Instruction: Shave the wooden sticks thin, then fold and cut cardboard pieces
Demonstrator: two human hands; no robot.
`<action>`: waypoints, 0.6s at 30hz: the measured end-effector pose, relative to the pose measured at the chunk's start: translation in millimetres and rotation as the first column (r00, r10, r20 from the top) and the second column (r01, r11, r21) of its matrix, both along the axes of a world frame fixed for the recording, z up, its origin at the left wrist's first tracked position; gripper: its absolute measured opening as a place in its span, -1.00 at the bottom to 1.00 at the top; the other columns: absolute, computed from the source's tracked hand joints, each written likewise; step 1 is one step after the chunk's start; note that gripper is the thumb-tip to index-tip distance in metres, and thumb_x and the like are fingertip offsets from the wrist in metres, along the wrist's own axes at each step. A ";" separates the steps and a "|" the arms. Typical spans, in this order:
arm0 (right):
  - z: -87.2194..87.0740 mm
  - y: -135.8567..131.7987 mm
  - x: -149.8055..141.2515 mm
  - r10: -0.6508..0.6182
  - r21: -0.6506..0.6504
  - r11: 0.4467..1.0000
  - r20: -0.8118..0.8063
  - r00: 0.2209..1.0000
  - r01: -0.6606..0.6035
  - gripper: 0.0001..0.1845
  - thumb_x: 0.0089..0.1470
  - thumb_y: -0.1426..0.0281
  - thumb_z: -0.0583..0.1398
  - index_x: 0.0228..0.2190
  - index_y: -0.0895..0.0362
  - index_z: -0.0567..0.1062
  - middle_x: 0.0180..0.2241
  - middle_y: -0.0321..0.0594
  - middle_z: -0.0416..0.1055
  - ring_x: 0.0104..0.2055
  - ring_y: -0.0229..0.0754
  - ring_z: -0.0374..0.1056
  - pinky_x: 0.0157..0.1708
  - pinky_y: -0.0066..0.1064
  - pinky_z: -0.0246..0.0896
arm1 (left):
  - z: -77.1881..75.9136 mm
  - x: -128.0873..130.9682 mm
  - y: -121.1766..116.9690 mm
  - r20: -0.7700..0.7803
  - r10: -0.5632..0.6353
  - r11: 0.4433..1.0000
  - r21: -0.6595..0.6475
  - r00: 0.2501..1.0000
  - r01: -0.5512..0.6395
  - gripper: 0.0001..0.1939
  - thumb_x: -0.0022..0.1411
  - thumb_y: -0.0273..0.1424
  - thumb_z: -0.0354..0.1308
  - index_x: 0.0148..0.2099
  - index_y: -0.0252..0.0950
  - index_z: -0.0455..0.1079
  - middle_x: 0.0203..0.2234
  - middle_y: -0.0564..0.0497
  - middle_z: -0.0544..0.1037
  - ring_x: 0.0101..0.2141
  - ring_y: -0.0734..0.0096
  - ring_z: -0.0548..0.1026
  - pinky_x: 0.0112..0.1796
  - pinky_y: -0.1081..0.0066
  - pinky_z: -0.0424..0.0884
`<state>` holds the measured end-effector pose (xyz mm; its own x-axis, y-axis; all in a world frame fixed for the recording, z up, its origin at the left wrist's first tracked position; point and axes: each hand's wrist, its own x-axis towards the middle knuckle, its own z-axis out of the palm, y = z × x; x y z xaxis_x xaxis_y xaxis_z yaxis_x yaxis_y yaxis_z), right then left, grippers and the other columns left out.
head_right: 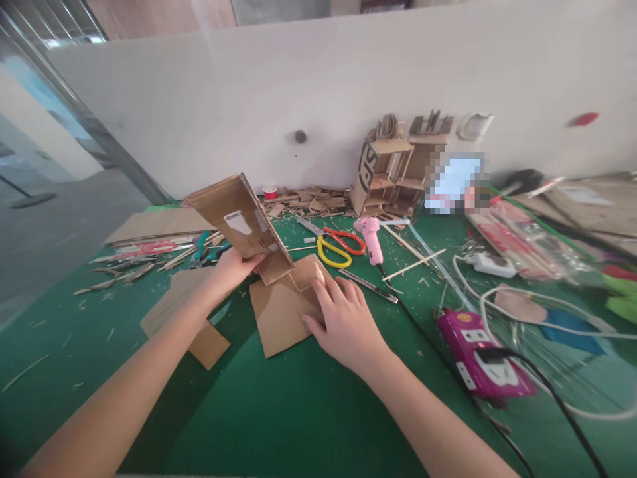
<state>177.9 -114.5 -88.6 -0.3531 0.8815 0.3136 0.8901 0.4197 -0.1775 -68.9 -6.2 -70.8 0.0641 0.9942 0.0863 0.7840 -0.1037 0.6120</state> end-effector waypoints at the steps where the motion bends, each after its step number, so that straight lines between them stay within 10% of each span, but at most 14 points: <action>1: 1.1 -0.1 -0.5 0.014 0.032 0.999 -0.005 1.000 -0.014 -0.42 0.12 0.19 0.09 0.15 0.07 0.21 0.16 -0.08 0.22 0.16 0.14 0.07 0.10 0.03 0.00 | 0.1 1.0 -1.0 0.005 -0.014 1.000 -0.009 1.000 0.014 -0.67 0.20 -0.25 0.06 -0.11 -0.33 0.48 -0.33 -0.12 0.63 -0.37 0.22 0.59 -0.28 0.38 0.47; 9: 9.7 -4.3 -3.3 0.353 0.008 0.935 -0.068 0.933 -0.353 -0.52 0.10 0.35 0.11 0.08 0.09 0.28 -0.21 -0.11 0.42 -0.13 -0.04 0.29 -0.06 -0.09 0.16 | 3.1 11.2 -11.9 -0.059 -0.109 0.993 0.034 0.992 0.111 -0.64 0.21 -0.23 0.05 -0.04 -0.30 0.47 -0.08 -0.15 0.56 -0.03 0.05 0.49 -0.09 0.25 0.41; 18: 7.5 -7.3 -6.9 0.434 -0.063 0.895 -0.107 0.894 -0.442 -0.20 0.03 0.24 0.17 0.24 0.19 0.05 0.15 0.03 0.23 0.24 0.03 0.03 0.15 -0.07 0.03 | -6.0 14.8 -14.5 0.000 -0.136 0.990 0.047 0.991 0.136 -0.68 0.23 -0.26 0.08 -0.03 -0.24 0.47 -0.06 -0.07 0.55 -0.02 0.14 0.48 -0.03 0.31 0.39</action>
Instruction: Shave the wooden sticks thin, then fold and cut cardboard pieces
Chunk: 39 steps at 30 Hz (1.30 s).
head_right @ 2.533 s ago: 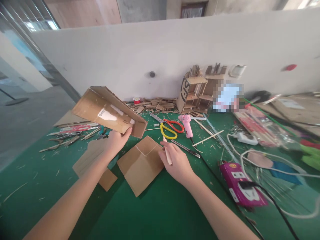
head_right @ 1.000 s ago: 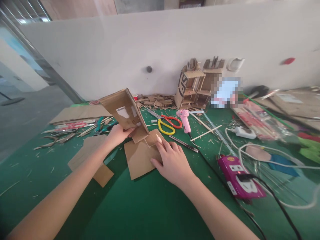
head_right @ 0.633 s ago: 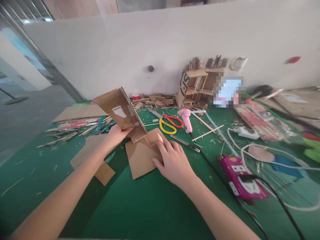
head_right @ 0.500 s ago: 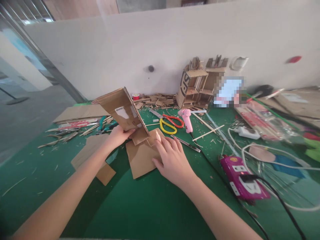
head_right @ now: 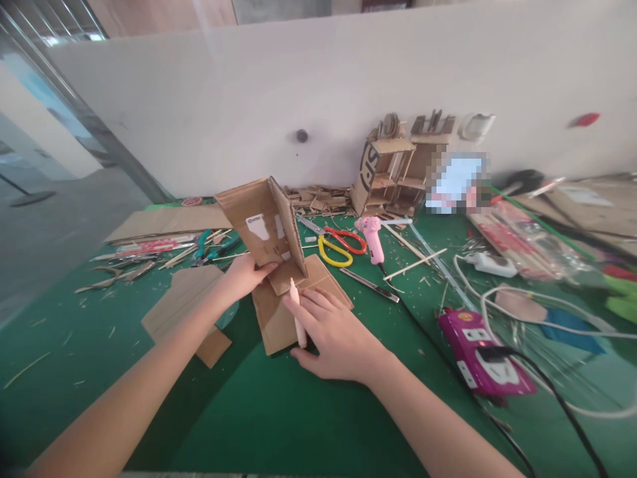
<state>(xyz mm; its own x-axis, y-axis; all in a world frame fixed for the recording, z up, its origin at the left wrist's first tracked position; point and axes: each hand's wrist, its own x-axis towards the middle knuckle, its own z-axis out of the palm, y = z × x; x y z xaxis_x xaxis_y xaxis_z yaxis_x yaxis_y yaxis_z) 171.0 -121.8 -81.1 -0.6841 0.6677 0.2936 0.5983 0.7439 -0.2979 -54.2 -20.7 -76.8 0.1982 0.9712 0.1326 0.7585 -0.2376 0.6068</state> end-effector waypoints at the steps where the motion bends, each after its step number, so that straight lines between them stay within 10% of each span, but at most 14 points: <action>1: -0.5 0.9 -1.2 -0.001 0.003 1.000 0.006 1.000 0.001 -0.18 0.03 0.22 0.16 0.25 0.21 0.03 0.17 0.05 0.21 0.25 0.03 0.01 0.16 -0.06 0.02 | -0.1 0.5 -0.3 -0.009 -0.004 1.000 0.000 1.000 0.004 -0.68 0.23 -0.26 0.08 -0.03 -0.24 0.47 -0.05 -0.06 0.55 -0.01 0.14 0.48 -0.03 0.31 0.38; 39: -4.3 8.4 -20.5 0.016 0.014 1.000 0.086 0.996 -0.017 -0.23 0.03 0.21 0.09 0.21 0.28 0.11 0.21 0.09 0.14 0.30 0.07 -0.09 0.28 -0.04 -0.31 | -15.1 -14.0 25.9 0.257 -0.169 0.953 -0.203 0.951 0.224 -0.47 0.07 -0.16 0.22 0.06 -0.28 0.40 0.01 -0.08 0.51 0.01 0.07 0.46 -0.02 0.22 0.38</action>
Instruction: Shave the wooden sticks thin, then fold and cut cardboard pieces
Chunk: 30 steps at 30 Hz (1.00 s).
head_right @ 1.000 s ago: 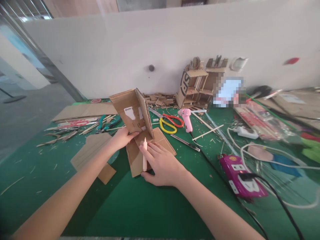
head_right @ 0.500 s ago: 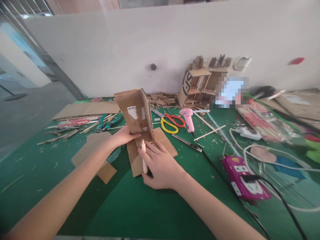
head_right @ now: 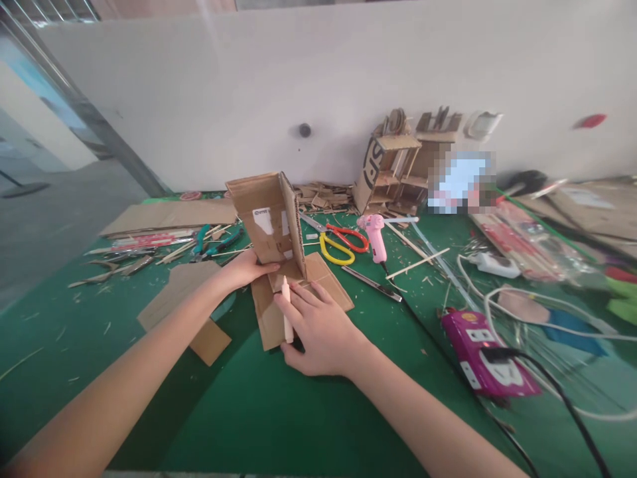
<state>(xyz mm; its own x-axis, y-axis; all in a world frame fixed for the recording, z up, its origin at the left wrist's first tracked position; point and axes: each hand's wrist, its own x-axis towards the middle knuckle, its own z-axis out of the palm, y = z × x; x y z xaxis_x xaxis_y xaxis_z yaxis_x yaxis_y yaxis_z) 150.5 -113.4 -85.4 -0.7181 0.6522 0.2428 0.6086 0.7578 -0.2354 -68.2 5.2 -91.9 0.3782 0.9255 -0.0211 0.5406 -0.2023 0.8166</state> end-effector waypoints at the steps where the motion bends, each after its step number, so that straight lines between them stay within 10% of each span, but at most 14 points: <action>1: -0.1 0.3 0.1 0.002 -0.001 1.000 0.000 1.000 -0.002 -0.23 0.02 0.21 0.09 0.22 0.28 0.11 0.21 0.09 0.14 0.30 0.07 -0.09 0.27 -0.04 -0.31 | -0.2 0.2 -0.2 -0.003 0.006 1.000 0.003 1.000 -0.006 -0.49 0.07 -0.16 0.22 0.05 -0.28 0.41 0.00 -0.07 0.52 0.00 0.07 0.46 -0.02 0.22 0.37; 16: 1.5 2.9 1.8 0.017 -0.037 0.999 -0.055 0.998 -0.019 -0.18 0.01 0.17 0.15 0.22 0.24 0.07 0.18 0.10 0.18 0.28 0.07 -0.03 0.24 -0.01 -0.24 | 22.0 8.2 -6.7 -0.021 -0.058 0.997 -0.048 0.998 0.057 -0.42 -0.04 -0.19 0.32 0.05 -0.25 0.41 0.03 -0.02 0.49 0.06 0.07 0.41 0.03 0.23 0.35; 21: 1.3 3.7 17.3 -0.090 -0.190 0.982 -0.384 0.919 0.016 -0.40 -0.06 0.03 0.25 -0.06 0.11 0.35 -0.16 -0.08 0.47 -0.10 -0.04 0.37 -0.10 -0.20 0.24 | 19.5 7.7 -2.1 0.039 -0.133 0.990 -0.052 0.990 0.134 -0.39 0.00 -0.22 0.30 0.12 -0.23 0.36 0.08 0.02 0.45 0.10 0.14 0.38 0.10 0.25 0.28; 26: 11.2 8.4 20.5 -0.352 -0.592 0.803 -0.568 0.744 -0.072 -0.66 0.23 0.12 -0.05 -0.24 0.08 0.36 -0.55 -0.35 0.36 -0.50 -0.29 0.29 -0.46 -0.42 0.21 | 16.1 5.2 -0.9 0.086 -0.197 0.978 -0.047 0.977 0.202 -0.39 0.03 -0.24 0.27 0.14 -0.22 0.33 0.11 0.02 0.42 0.12 0.21 0.36 0.12 0.30 0.26; 30: 21.5 23.9 6.7 -0.356 -0.680 0.724 -0.513 0.781 -0.116 -0.75 0.19 0.17 0.03 -0.23 0.07 0.32 -0.54 -0.40 0.30 -0.51 -0.32 0.23 -0.54 -0.48 0.13 | 14.4 4.5 -0.7 0.059 -0.156 0.984 -0.082 0.986 0.161 -0.44 0.03 -0.24 0.26 0.11 -0.22 0.37 0.07 0.02 0.46 0.08 0.19 0.40 0.09 0.28 0.28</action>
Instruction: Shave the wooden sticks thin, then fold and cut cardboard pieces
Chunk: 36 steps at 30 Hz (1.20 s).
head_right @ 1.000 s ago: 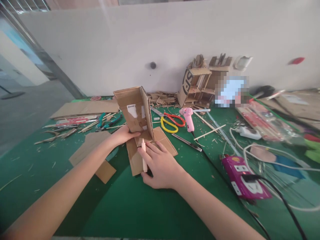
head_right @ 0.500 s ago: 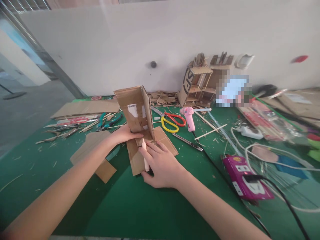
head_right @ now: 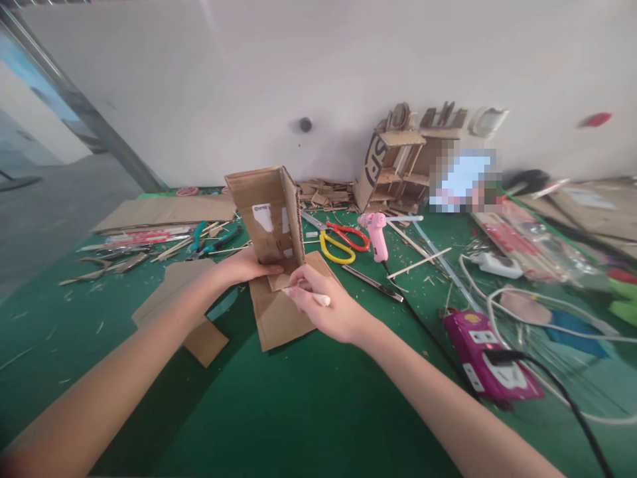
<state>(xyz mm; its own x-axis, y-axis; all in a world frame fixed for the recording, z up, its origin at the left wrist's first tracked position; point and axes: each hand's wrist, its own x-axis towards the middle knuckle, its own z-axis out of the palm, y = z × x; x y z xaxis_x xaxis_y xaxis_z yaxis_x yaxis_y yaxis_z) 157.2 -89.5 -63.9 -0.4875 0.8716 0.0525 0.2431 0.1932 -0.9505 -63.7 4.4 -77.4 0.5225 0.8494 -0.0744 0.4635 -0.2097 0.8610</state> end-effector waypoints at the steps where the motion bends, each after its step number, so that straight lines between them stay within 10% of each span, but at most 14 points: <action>1: 0.3 4.6 -3.5 -0.012 0.017 1.000 0.035 0.999 0.011 -0.78 0.17 0.19 0.06 -0.30 0.08 0.33 -0.55 -0.40 0.30 -0.53 -0.33 0.22 -0.55 -0.49 0.10 | -0.5 -0.1 0.4 -0.020 0.013 1.000 0.001 1.000 -0.013 -0.44 0.03 -0.24 0.27 0.10 -0.22 0.37 0.06 0.01 0.46 0.08 0.18 0.40 0.09 0.27 0.29; 10: -18.1 14.8 -4.3 -0.314 0.100 0.940 -0.109 0.943 0.325 -0.78 0.10 0.31 0.08 -0.54 0.08 0.27 -0.67 -0.42 0.25 -0.65 -0.37 0.12 -0.63 -0.50 0.01 | -1.7 -2.4 4.7 -0.057 0.015 1.000 0.009 0.998 -0.015 -0.43 0.02 -0.19 0.27 0.09 -0.25 0.38 0.06 -0.02 0.47 0.08 0.14 0.40 0.09 0.24 0.29; 20: -15.1 13.5 -23.7 -0.120 0.168 0.981 0.102 0.988 0.102 -0.79 0.12 0.27 0.08 -0.48 0.10 0.35 -0.54 -0.33 0.41 -0.56 -0.34 0.27 -0.56 -0.50 0.08 | -1.1 -1.8 7.3 -0.068 -0.012 1.000 0.011 0.998 0.013 -0.41 0.01 -0.18 0.28 0.11 -0.19 0.37 0.04 0.05 0.48 0.07 0.16 0.41 0.07 0.27 0.32; 36: -22.9 22.9 -8.0 -0.143 0.104 0.986 0.124 0.982 0.131 -0.78 0.12 0.26 0.07 -0.48 0.10 0.35 -0.62 -0.35 0.37 -0.64 -0.34 0.27 -0.63 -0.51 0.13 | -0.7 -3.1 5.0 -0.086 -0.022 0.995 0.099 0.996 0.031 -0.40 0.02 -0.16 0.27 0.12 -0.20 0.36 0.07 0.03 0.45 0.08 0.15 0.39 0.09 0.27 0.28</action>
